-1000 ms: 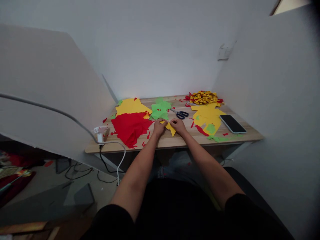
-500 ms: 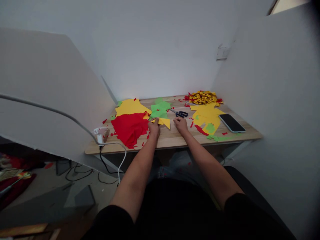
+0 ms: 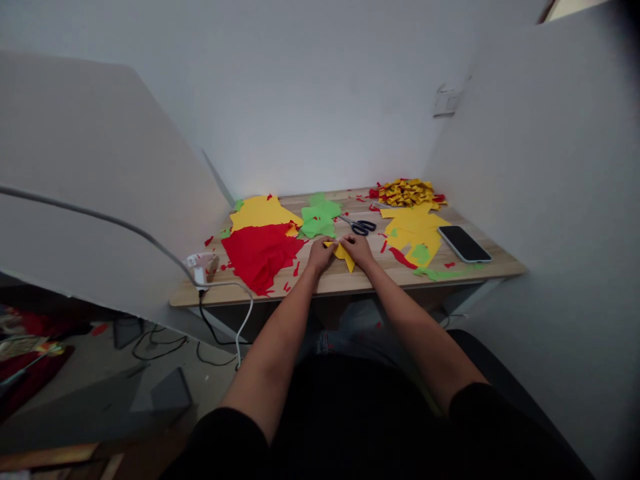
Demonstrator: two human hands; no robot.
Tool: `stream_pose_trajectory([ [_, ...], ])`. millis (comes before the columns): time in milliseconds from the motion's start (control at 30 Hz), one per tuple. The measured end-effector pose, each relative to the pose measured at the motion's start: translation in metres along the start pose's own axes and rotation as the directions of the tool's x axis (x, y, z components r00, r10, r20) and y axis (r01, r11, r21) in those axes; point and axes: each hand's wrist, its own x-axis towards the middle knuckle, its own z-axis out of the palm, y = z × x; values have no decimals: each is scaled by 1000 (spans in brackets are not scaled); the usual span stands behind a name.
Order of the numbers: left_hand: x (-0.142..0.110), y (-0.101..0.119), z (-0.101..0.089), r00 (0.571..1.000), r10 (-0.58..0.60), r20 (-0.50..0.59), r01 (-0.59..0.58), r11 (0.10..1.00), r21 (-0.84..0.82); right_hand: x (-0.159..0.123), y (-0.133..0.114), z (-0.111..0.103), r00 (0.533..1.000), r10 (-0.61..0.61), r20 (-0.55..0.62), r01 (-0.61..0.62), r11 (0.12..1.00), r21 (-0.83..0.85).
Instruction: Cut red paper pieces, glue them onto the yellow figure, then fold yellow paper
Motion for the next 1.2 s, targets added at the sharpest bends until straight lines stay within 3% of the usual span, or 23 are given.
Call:
stream_pose_trajectory([
  [200,1,1,-1,999,-19,-34,19,1000,-18,0,1,0,998,51,25,-50,999,-14],
  [433,0,1,-3,990,-91,-106,73,985,-157,-1,-1,0,996,76,57,-75,997,-11],
  [800,12,-8,-8,919,-228,-322,96,920,-379,1,1,-2,994,74,-77,-74,997,12],
  [967,9,-6,-8,948,-208,-239,114,928,-355,1,1,-4,989,45,-140,-41,999,28],
  [1200,0,-1,-3,991,-126,-47,111,964,-240,-2,-4,1,1000,-3,1,3,999,40],
])
